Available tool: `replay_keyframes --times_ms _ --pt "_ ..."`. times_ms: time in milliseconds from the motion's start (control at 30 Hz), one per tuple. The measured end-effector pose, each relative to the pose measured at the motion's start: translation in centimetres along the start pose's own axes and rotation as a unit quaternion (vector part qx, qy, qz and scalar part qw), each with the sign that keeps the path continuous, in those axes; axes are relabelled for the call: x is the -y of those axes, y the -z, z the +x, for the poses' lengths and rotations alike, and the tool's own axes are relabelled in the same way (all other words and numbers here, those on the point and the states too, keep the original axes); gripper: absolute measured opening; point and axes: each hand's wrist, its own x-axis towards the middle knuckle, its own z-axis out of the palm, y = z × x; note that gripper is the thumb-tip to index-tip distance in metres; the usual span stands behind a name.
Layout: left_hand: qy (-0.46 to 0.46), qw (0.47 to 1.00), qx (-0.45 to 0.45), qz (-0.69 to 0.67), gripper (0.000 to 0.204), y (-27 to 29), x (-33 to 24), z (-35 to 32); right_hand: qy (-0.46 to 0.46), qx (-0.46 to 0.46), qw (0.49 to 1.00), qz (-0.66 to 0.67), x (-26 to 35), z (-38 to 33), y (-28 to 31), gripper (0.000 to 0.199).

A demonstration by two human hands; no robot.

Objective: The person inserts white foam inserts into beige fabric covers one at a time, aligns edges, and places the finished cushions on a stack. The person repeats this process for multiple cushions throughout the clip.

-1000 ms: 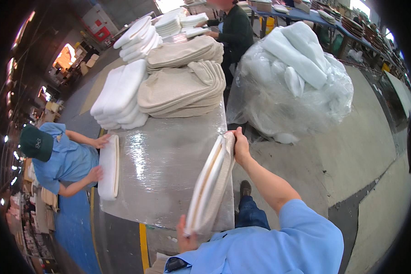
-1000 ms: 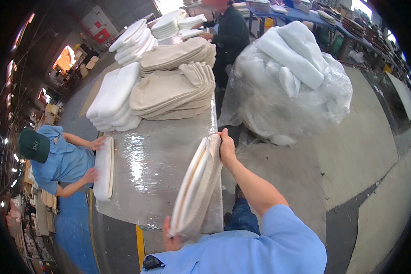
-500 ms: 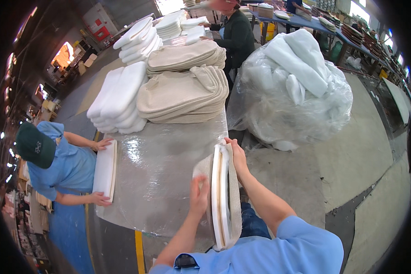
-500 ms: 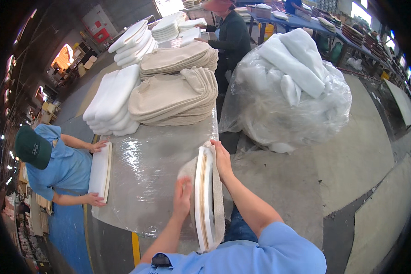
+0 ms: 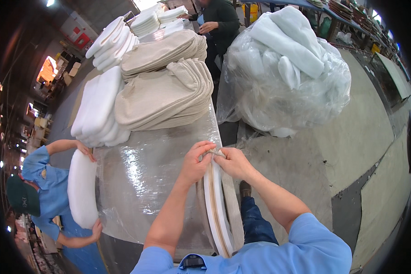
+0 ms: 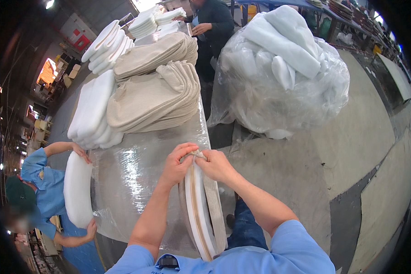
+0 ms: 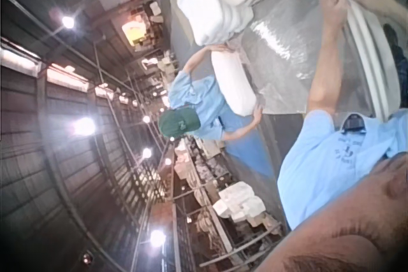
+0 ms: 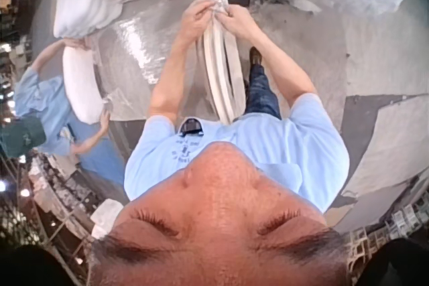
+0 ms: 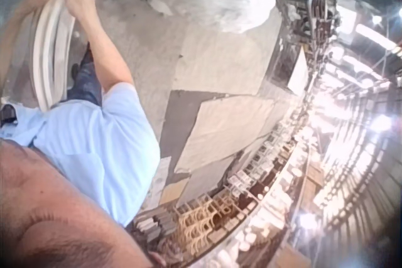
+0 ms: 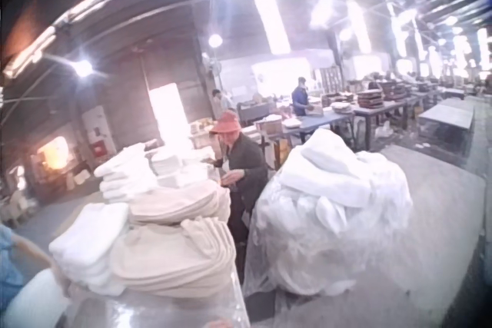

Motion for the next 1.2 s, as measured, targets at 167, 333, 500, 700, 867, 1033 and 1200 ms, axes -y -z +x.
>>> replay_keyframes --times_ms 167,333,500,700,867,1033,1200 --pt "0.017 0.998 -0.052 -0.034 0.017 -0.6 1.1 0.2 0.073 -0.004 0.997 -0.028 1.5 -0.2 0.2 0.034" --pt "0.034 0.962 -0.137 -0.233 0.017 -3.1 3.6 -0.6 0.158 -0.014 0.984 -0.083 1.8 0.3 -0.4 0.029" --pt "0.003 0.941 -0.166 -0.296 0.018 -3.7 4.3 -2.2 0.221 0.042 0.961 -0.16 2.5 -0.8 -0.8 0.022" --pt "-0.061 0.952 -0.167 -0.249 0.018 -2.4 4.0 -3.2 0.269 0.041 0.945 -0.18 2.6 -1.3 -1.6 0.021" --pt "-0.08 0.97 -0.187 -0.136 0.015 -0.4 2.2 -3.9 0.047 0.109 0.953 0.28 -6.2 4.4 -2.0 0.043" --pt "-0.088 0.969 -0.21 -0.101 0.012 0.0 0.6 -5.0 -0.212 0.148 0.746 0.614 -7.5 7.5 -12.2 0.065" --pt "-0.086 0.968 -0.23 -0.044 0.022 -0.2 -0.3 -5.7 -0.128 0.211 0.8 0.547 -8.4 9.6 -11.7 0.066"
